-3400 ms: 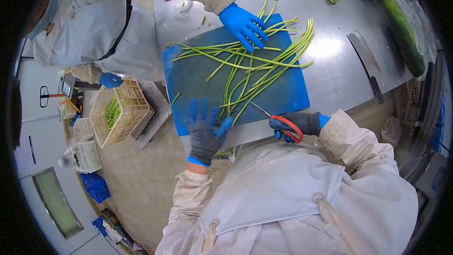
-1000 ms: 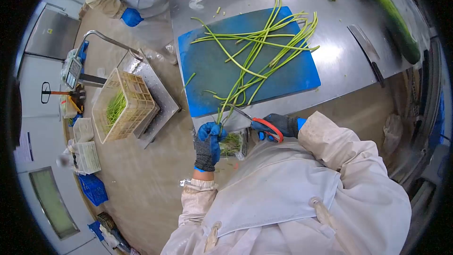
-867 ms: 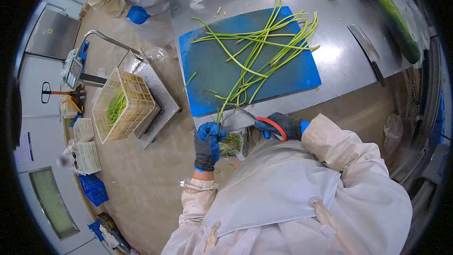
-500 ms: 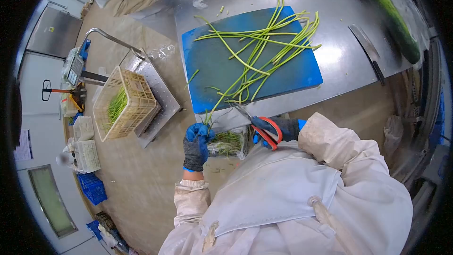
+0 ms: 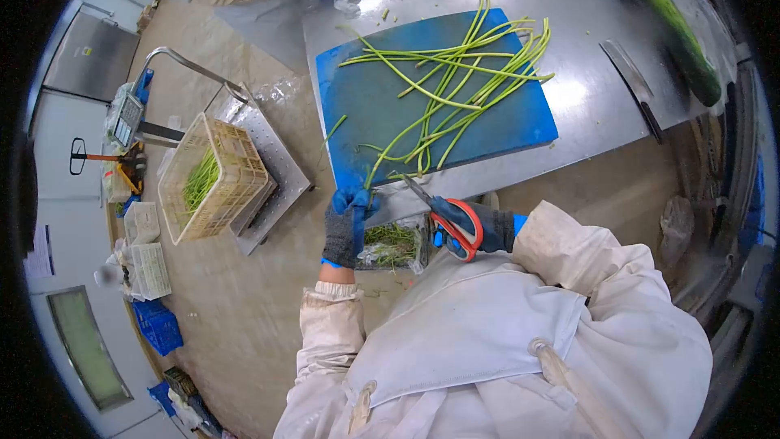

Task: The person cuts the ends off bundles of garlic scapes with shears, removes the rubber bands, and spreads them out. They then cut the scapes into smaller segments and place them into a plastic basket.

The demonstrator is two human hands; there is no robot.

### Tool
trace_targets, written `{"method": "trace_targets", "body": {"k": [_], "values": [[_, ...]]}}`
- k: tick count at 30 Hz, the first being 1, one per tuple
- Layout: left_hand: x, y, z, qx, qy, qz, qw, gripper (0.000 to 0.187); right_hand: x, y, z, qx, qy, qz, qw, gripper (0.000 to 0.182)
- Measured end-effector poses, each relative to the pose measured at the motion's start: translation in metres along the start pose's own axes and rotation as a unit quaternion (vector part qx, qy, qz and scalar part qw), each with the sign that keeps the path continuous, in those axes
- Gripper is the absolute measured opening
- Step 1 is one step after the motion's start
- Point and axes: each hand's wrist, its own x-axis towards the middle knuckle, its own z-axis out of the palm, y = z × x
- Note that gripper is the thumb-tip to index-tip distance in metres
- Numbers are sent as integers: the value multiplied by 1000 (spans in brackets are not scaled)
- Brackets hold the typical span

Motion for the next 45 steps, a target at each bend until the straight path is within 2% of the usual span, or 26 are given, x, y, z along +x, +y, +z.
{"method": "trace_targets", "body": {"k": [2,3,6,10,12,17,18,19,20,22,23,25,29,31,35,37,38,40,41,42,43,44,45], "values": [[2,5,15,-43,-26,-19,999,19,-13,-3,8,-17,55,-2,998,56],[2,8,22,-85,-50,-38,994,19,-17,-6,10,-15,58,-4,998,56],[7,-3,34,-79,-102,-39,991,18,-28,-12,14,-78,56,14,995,55],[9,-13,40,-20,-90,8,996,16,-13,9,-3,-134,45,28,990,54],[6,-10,45,-15,-72,8,997,15,-6,19,-6,-248,44,-55,966,53],[5,-16,46,-47,-46,-13,998,13,-17,1,11,-195,88,15,977,56],[6,-19,44,-52,-57,-9,997,13,-18,1,9,-306,88,-84,944,56],[6,-21,42,-56,-67,-6,996,14,-19,2,6,-409,86,-180,890,57],[5,-23,40,-55,-66,-6,996,14,-21,1,3,-409,85,-181,890,57],[1,-16,42,-119,-67,-23,990,14,-25,-2,-3,-340,66,-35,937,54],[-1,-12,42,-119,-67,-22,990,14,-27,-1,-5,-341,66,-35,937,54],[-5,-6,39,-42,-67,-23,997,15,-27,2,-7,-107,62,12,992,51],[-5,-9,36,-79,-88,-30,992,16,-13,-4,-15,-178,37,43,982,50],[-7,-7,37,-69,-84,-46,993,17,-9,-11,-7,-173,67,12,983,62],[-7,-15,34,-96,-117,-42,988,16,-3,-23,-12,-239,72,40,968,53],[-13,-7,41,-122,-72,-59,988,14,-2,-22,-16,-341,58,-61,936,55],[-14,-6,42,-123,-69,-58,988,14,-3,-22,-17,-343,56,-60,936,55],[-17,-4,40,-128,-56,-68,988,13,-10,-20,-17,-443,41,-225,867,50],[-21,-5,34,-129,-54,-68,988,13,-15,-18,-17,-444,39,-224,867,50],[-27,-7,22,9,-44,30,999,12,-22,-16,-19,-317,43,-118,940,48],[-35,-8,9,148,-33,127,980,12,-29,-14,-22,-179,45,-9,983,47],[-44,-9,-4,-5,10,25,1000,11,-35,-7,-30,-180,45,-9,983,47],[-56,-10,-21,-157,53,-78,983,10,-41,2,-40,-130,40,-11,991,48]]}}
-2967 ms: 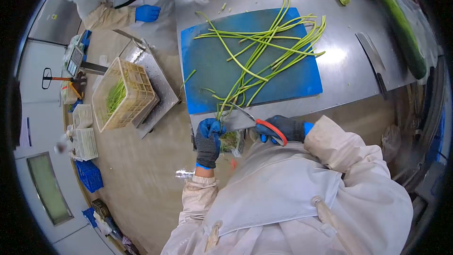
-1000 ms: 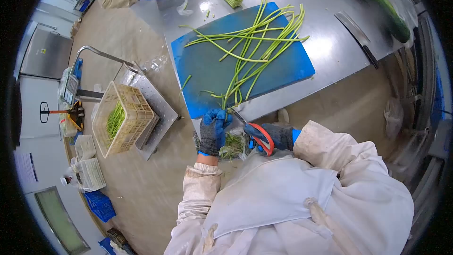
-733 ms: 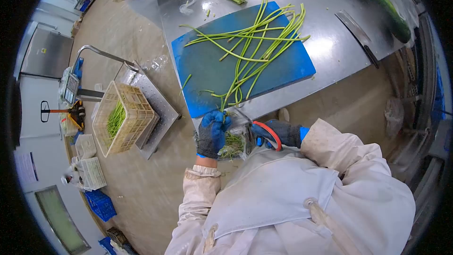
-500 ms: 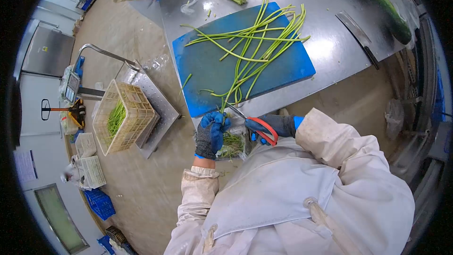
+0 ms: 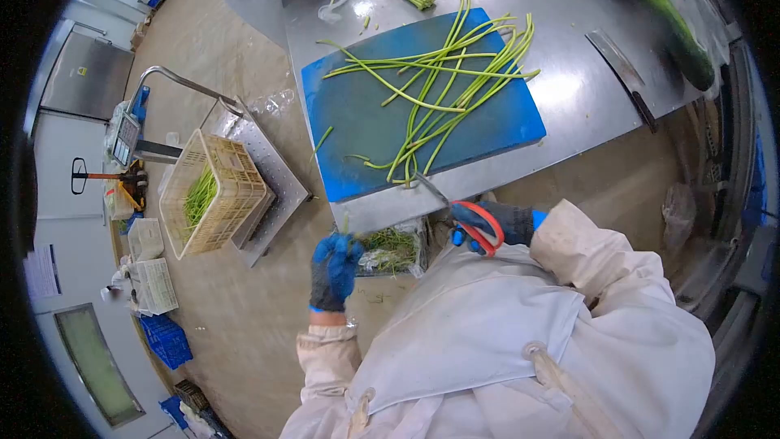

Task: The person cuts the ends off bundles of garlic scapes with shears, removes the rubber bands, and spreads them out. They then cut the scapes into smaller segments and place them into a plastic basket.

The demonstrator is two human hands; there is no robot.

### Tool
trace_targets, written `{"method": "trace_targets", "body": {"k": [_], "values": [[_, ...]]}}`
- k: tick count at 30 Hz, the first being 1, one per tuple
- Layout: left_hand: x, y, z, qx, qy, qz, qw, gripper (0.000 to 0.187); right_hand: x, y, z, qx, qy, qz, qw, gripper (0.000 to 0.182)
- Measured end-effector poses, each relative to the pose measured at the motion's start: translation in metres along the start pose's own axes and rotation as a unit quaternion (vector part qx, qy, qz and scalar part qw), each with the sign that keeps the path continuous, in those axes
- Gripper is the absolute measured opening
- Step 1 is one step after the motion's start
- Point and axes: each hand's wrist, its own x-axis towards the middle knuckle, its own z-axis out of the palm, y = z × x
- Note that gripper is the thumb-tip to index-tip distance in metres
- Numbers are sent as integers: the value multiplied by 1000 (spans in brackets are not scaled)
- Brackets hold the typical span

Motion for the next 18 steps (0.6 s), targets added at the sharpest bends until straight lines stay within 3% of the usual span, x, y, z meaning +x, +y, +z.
{"method": "trace_targets", "body": {"k": [2,3,5,6,7,8,9,11,13,15,18], "values": [[-7,-15,-59,187,-9,102,977,11,-11,2,-5,37,-6,-3,999,51],[-4,-24,-89,188,-9,102,977,11,-13,6,-7,37,-7,-3,999,51],[1,-36,-131,385,24,-114,915,24,-15,15,-12,116,4,-29,993,53],[3,-7,-108,592,19,-169,788,37,-15,18,-14,88,0,-46,995,52],[10,1,-97,592,24,-167,788,37,-15,12,-13,85,-4,-48,995,52],[18,5,-86,663,52,61,744,41,-19,4,-10,66,-4,-46,997,52],[26,9,-71,696,76,284,655,45,-22,-2,-7,48,-2,-42,998,51],[59,34,-14,622,50,327,709,54,-20,-4,-4,68,-4,-54,996,50],[88,55,39,655,69,371,655,58,-16,-3,-5,76,-19,-51,996,50],[137,51,52,646,74,352,673,59,-20,-6,-2,68,-6,-47,997,50],[150,50,59,648,37,312,694,55,-30,-9,-4,67,11,-35,997,51]]}}
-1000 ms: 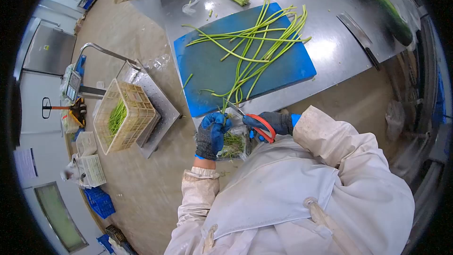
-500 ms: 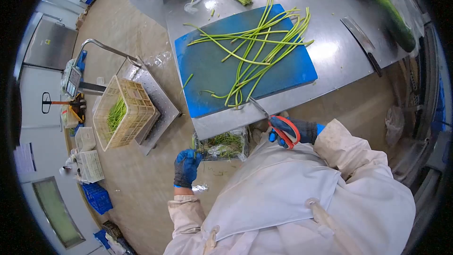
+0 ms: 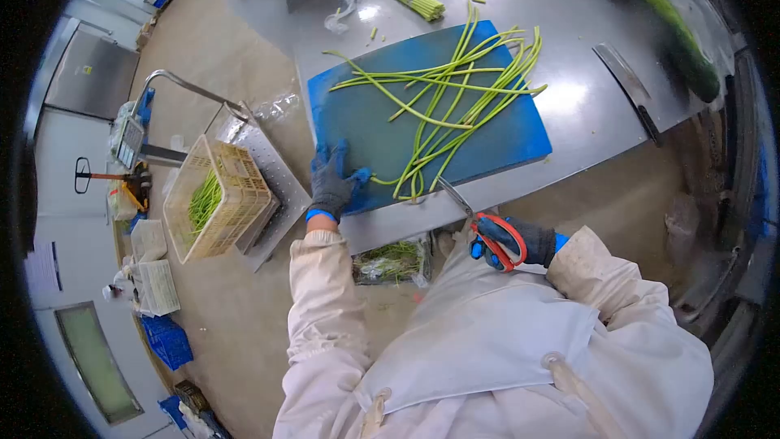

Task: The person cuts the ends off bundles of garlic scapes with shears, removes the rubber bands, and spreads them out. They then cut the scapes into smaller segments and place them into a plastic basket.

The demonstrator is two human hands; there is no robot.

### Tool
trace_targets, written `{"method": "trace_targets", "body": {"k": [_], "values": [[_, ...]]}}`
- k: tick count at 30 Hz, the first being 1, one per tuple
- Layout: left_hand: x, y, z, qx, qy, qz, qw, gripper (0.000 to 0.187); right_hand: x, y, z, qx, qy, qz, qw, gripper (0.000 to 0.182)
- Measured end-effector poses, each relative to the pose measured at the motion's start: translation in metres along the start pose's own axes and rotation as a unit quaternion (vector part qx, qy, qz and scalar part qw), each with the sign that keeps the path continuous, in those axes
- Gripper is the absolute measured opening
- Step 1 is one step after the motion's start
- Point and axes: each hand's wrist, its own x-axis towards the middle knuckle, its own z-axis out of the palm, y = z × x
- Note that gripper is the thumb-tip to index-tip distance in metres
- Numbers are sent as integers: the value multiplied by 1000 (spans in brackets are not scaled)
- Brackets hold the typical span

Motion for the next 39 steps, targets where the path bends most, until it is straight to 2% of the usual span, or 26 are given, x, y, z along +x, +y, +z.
{"method": "trace_targets", "body": {"k": [1,2,4,6,7,8,9,11,12,14,15,16,19,23,25,26,28,29,31,33,36,38,39], "values": [[2,-3,-4,3,-42,13,999,50,-3,-1,-4,5,-3,1,1000,52],[0,-20,3,-8,12,60,998,35,-1,8,-14,9,3,0,1000,53],[-20,-19,-11,-19,-10,-15,1000,20,-6,5,-27,7,-2,0,1000,53],[-48,-41,-10,-97,50,-42,993,11,-12,-5,-43,1,-9,-5,1000,52],[-68,-71,-5,-61,26,-100,993,11,-19,-10,-48,8,8,-19,1000,56],[-80,-78,-18,29,-67,-168,983,11,-23,-14,-54,15,23,-31,999,59],[-86,-85,-27,174,-188,-212,943,20,-26,-12,-65,20,23,-30,999,59],[-96,-59,-34,302,10,-70,951,32,-28,-6,-88,25,81,-35,996,57],[-87,-40,-37,309,6,-74,948,32,-29,-9,-97,42,75,-25,996,59],[-46,9,-33,94,43,18,995,41,-26,-15,-116,27,43,-27,998,59],[-32,32,-28,52,22,55,997,41,-25,-16,-123,12,16,-32,999,59],[-20,54,-23,9,2,95,995,41,-27,-29,-119,7,35,-49,998,59],[7,114,-6,-22,-48,106,993,44,-33,-54,-124,29,54,-16,998,55],[73,143,22,-42,-17,117,992,49,-38,-60,-155,-5,6,-18,1000,50],[119,146,40,32,-10,205,978,54,-43,-67,-155,14,41,-12,999,47],[139,149,53,30,-7,211,977,54,-41,-62,-157,42,63,-23,997,48],[171,160,79,-23,-120,177,977,67,-47,-63,-161,42,72,-35,996,48],[172,169,89,-26,-119,188,975,67,-51,-62,-165,42,77,-44,995,49],[151,194,106,11,-190,179,965,84,-59,-50,-181,35,74,-49,995,48],[118,228,84,97,-201,210,952,98,-65,-45,-189,65,82,-60,993,48],[90,238,81,85,-155,219,960,92,-72,-49,-197,142,100,-84,981,45],[87,234,89,44,-182,116,975,83,-76,-48,-200,170,112,-91,975,44],[92,238,90,44,-184,122,974,83,-75,-50,-201,152,116,-104,976,44]]}}
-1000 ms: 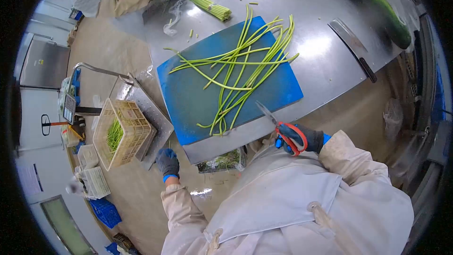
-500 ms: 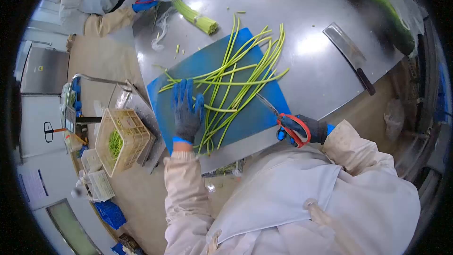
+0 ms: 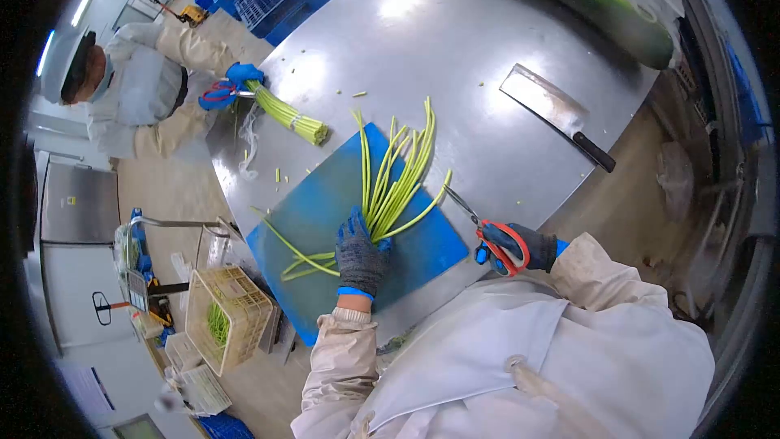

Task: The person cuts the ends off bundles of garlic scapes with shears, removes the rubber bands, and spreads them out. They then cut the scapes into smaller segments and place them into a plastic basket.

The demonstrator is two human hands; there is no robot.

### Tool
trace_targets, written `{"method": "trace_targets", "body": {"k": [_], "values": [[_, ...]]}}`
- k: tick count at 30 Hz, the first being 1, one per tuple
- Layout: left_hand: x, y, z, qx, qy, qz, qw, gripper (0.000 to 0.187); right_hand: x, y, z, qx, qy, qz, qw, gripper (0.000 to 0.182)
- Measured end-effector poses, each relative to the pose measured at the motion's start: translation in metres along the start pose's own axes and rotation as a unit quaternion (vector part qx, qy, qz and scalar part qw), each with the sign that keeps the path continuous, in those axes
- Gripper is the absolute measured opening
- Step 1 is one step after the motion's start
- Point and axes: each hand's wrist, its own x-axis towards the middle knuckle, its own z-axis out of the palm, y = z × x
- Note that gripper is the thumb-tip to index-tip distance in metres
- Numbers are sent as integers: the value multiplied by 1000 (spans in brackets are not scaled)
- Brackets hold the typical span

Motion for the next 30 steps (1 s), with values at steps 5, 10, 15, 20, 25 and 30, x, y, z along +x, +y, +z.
{"method": "trace_targets", "body": {"k": [5,10,15,20,25,30], "values": [[39,-13,-2,91,-71,-43,992,51,7,-4,2,-17,-32,-37,999,46],[53,-17,-11,134,-110,-36,984,36,-1,-9,0,2,-24,-57,998,48],[36,-14,-12,247,-95,14,964,37,-6,12,-26,55,-5,-88,995,47],[40,-15,-17,224,-173,-38,958,35,2,18,-34,76,-25,-115,990,44],[6,-34,2,253,-16,30,967,37,1,10,-32,33,-21,-121,992,43],[-19,-36,-15,175,-146,-72,971,38,4,8,-24,24,-22,-109,993,42]]}}
